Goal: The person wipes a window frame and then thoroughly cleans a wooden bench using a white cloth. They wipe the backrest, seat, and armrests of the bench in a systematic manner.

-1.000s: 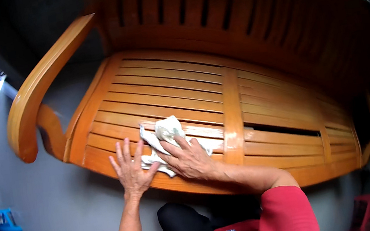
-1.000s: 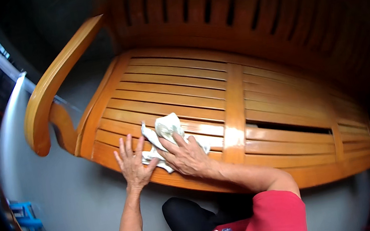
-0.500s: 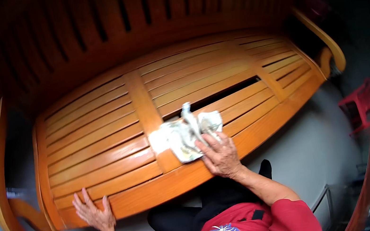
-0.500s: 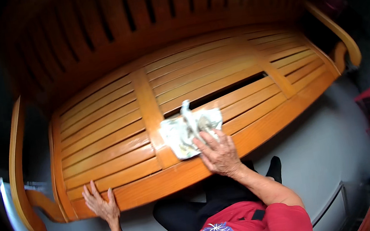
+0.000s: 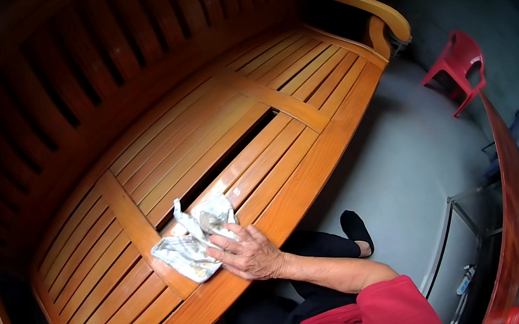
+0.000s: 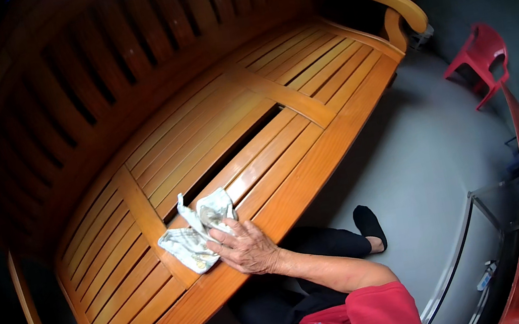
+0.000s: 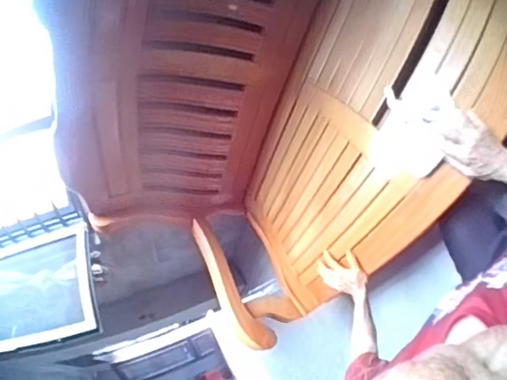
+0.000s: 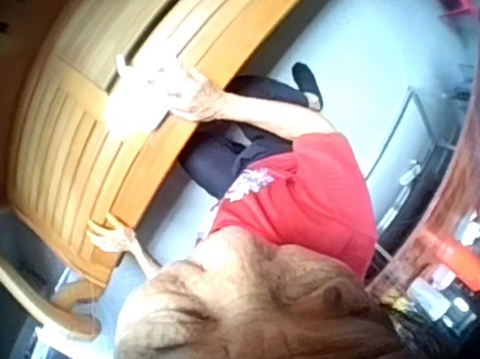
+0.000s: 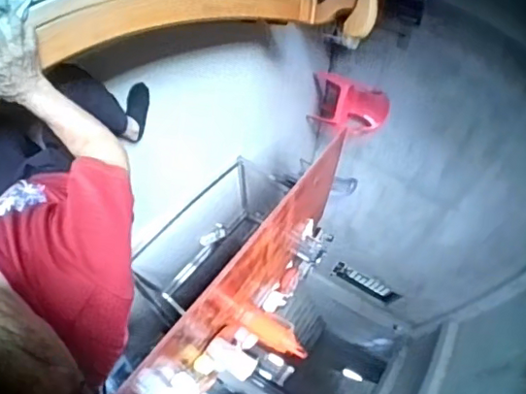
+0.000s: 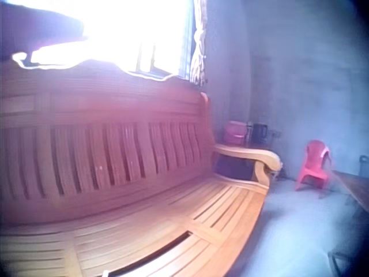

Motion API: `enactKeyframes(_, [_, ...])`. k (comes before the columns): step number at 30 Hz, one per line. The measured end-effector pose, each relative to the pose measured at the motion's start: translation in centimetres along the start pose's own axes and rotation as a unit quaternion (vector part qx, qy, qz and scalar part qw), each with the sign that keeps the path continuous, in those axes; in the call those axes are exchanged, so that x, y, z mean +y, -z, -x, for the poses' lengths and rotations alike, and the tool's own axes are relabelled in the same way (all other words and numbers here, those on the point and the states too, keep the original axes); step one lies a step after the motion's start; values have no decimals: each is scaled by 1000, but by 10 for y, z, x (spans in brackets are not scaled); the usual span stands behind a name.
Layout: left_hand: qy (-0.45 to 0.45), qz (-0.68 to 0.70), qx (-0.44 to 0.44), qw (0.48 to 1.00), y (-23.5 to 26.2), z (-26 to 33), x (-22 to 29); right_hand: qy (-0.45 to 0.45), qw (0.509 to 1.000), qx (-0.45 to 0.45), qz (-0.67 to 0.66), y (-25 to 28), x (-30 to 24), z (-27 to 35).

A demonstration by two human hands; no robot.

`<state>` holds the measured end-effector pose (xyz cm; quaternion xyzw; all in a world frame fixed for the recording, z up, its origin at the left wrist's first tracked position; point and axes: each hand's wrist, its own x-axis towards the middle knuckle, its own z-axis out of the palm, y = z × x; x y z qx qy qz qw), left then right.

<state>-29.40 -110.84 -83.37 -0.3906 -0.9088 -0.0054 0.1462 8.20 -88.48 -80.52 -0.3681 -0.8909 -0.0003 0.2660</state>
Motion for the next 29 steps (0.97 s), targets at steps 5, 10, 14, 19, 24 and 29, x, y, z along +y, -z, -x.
enactKeyframes(5, [-69, -7, 121, 990, 36, 1, 29, -95, 993, -2, 69, 34, 45, 28])
enactKeyframes(10, [-100, -25, 136, 985, 23, -1, 27, -312, 931, 51, 184, 84, 148, 95])
enactKeyframes(14, [-117, -67, 131, 982, 14, -3, 20, -512, 830, 202, -93, 77, 271, 132])
enactKeyframes(19, [-198, -141, 144, 959, -14, -3, -44, -612, 658, 361, -249, 92, 367, 108])
enactKeyframes(24, [-101, -125, 37, 986, 11, 16, 58, -561, 686, 405, -223, 122, 467, 126])
enactKeyframes(29, [-271, 158, -91, 945, 94, 29, 231, -585, 673, 400, -211, 163, 545, 129])
